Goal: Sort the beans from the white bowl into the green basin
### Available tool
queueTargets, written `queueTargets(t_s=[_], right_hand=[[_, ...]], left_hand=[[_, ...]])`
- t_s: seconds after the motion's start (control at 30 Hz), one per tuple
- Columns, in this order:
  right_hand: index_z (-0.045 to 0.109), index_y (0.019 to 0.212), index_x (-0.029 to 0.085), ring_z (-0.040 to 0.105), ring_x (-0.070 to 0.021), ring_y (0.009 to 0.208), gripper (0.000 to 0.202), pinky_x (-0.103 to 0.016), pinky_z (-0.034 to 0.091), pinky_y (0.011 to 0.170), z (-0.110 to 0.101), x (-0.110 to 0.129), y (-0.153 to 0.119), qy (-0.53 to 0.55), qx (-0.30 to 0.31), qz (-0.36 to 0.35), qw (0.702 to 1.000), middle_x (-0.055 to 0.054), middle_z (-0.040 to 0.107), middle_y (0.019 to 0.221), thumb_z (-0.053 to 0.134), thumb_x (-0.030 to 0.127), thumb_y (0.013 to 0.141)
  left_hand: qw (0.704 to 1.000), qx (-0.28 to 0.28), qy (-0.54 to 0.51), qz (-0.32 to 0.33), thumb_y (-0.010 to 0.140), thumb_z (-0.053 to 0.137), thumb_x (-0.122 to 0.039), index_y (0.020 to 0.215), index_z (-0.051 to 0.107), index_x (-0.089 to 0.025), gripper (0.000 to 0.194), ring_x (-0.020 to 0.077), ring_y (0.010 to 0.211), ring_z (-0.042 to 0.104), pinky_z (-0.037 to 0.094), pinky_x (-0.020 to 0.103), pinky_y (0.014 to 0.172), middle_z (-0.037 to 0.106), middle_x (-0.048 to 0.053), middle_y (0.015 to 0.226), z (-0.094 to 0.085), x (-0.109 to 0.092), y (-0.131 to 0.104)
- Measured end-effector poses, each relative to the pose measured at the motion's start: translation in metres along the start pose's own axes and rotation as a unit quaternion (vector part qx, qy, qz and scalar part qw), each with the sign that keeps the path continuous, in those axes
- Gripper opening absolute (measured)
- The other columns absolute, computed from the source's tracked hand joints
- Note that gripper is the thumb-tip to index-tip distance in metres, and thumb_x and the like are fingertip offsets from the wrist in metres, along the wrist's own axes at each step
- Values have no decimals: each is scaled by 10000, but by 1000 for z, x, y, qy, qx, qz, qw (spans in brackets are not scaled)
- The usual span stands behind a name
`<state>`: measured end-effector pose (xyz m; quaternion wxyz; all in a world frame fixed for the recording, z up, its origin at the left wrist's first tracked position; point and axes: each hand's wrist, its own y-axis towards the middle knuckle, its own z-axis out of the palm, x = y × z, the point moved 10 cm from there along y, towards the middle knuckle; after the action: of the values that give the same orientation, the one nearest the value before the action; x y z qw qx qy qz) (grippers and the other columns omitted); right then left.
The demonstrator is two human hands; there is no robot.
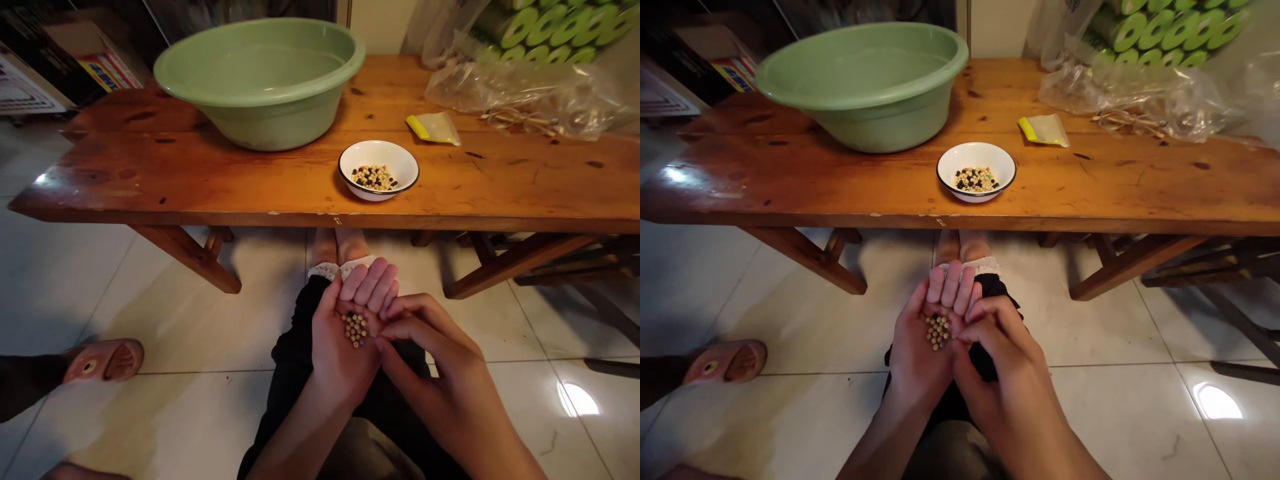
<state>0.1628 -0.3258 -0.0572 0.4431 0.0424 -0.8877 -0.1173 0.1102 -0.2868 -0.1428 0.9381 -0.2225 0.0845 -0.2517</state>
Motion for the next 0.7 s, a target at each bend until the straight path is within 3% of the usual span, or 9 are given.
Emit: queueTargets(t_s=[0.2,0.4,0.53,0.7], right_hand=[[618,985,178,502,-179,744,173,-335,447,644,10,2,-8,-151,49,-49,986,-46,571,782,486,114,895],[611,890,189,510,-158,687,163,-289,433,589,15,-12,-9,-88,92,-9,992,-23,607,734,456,142,912],[604,898,206,542,-154,694,161,-283,441,601,14,-18,-14,-67,83,22,994,-16,636,760,450,163,914],[600,913,233,584,-128,759,102,-254,458,659,14,-34,-18,57,68,90,992,5,648,842,499,218,915]], left_hand=[[1000,8,23,16,971,267,-291,862,735,-165,497,147,1032,666,492,268,951,742,75,1025,-8,0,4],[997,-4,67,27,960,319,-285,844,726,-132,450,164,1038,664,476,275,973,746,93,999,-9,0,2],[998,-20,56,9,959,326,-292,822,729,-132,455,170,997,682,495,288,951,754,91,960,-12,5,1],[999,-37,11,-4,957,327,-258,791,732,-144,452,165,943,699,531,291,901,761,75,915,-16,9,4]])
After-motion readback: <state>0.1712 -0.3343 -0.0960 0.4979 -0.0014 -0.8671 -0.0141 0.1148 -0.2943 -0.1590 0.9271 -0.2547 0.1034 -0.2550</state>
